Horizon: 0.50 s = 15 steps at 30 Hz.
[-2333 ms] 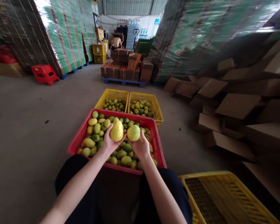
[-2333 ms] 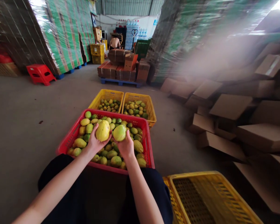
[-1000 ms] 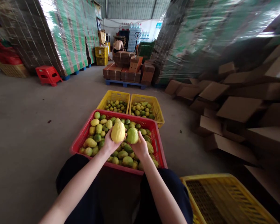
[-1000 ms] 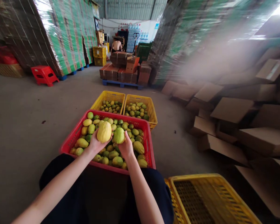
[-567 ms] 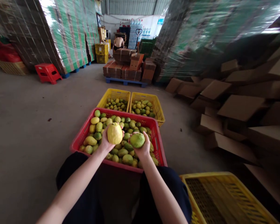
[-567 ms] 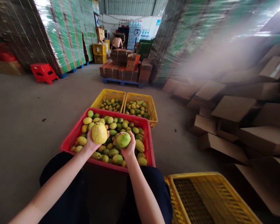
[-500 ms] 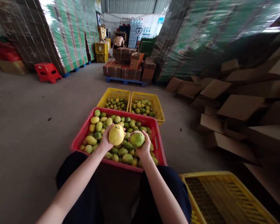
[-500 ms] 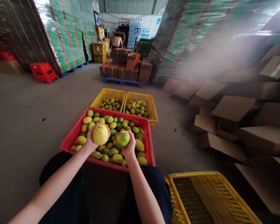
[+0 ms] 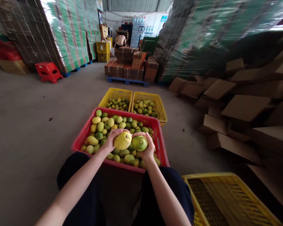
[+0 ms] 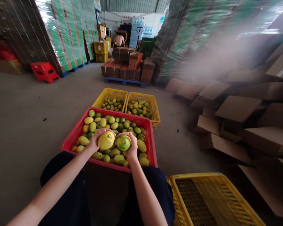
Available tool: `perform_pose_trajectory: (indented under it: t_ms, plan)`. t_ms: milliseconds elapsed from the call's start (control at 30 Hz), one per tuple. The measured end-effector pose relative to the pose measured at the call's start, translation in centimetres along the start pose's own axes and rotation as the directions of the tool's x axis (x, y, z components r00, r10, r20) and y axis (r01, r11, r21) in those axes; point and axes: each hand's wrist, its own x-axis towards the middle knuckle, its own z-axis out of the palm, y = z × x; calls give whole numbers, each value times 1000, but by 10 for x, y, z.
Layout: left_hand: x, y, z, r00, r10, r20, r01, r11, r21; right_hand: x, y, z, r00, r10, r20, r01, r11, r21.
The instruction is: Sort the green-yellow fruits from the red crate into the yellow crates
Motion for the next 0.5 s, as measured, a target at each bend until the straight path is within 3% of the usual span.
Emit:
perform_pose_trajectory:
  t_ms: [67,133,233,333,400,500]
  plan:
    - [2,-2,2,995,-84,-62,79,994,-79,2,-1,1,995,98,-15,-97,993,66]
    - [4,-4,6,960,-242,-139,206,950,-234,6,1,0,968,244,-60,-233,962,145]
    - [7,-6,8,858,-478,-185,343,804,-486,13,11,-7,858,487,-162,-431,855,289]
    - [11,-10,5,788,-583,-198,374,708,-599,18,23,-14,755,635,-166,-545,748,379]
    - [14,-14,1,774,-597,-208,370,694,-617,19,29,-18,747,653,-122,-575,727,374]
    - [15,-18,-3,817,-551,-169,337,695,-635,21,34,-22,803,590,-82,-536,777,330]
